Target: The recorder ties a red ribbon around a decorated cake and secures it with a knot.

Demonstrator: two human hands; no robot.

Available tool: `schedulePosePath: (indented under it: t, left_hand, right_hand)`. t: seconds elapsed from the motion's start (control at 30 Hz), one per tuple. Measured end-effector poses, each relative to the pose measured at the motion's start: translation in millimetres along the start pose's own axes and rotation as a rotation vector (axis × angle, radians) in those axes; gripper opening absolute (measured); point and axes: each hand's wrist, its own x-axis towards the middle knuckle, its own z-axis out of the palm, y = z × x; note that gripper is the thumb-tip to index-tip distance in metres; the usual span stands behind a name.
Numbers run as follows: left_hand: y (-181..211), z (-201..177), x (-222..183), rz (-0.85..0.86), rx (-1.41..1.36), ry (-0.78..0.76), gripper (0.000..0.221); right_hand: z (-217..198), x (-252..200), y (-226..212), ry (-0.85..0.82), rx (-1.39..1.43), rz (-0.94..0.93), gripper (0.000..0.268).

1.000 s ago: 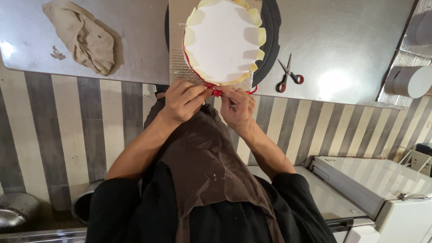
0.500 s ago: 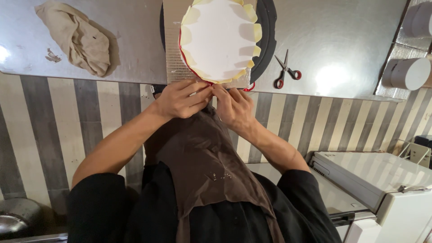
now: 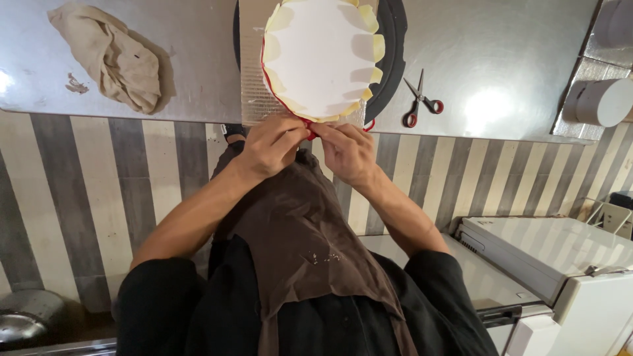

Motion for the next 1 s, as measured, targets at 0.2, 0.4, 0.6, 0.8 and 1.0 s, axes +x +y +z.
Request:
schedulePosePath:
  t: [0.2,0.4,0.6,0.8,1.0]
  left_hand:
    - [4.4,19.9,-23.5,-0.285,-0.134,0.064,0.024]
    - [24.8,15.4,-1.6,-0.326,-0.103,0.113,0.024]
    - [31.4,22.5,-9.2,-0.375,-0.04,0.1,0.026]
    - [37.2,24.3,-6.7,-0.338,0.055,0.051,0.027]
    - [41.7,30.3,-7.8,-0.395,0.005,0.058,0.023]
  right_hand:
    - [23.9,-15.7,-2.5,0.283,0.271,0.112,0.038]
    - [42.8,-34.1,-1.4,0.417,0.268,0.188,0.037]
    - [43.9,-25.7,-10.7,0.472,0.297,0.22,0.038]
    - [59.1,-40.5,-8.2,0.613,0.219,0.259,0.042]
    - [61.8,-37.5,-13.4,0.666,0.28,0.311,0.043]
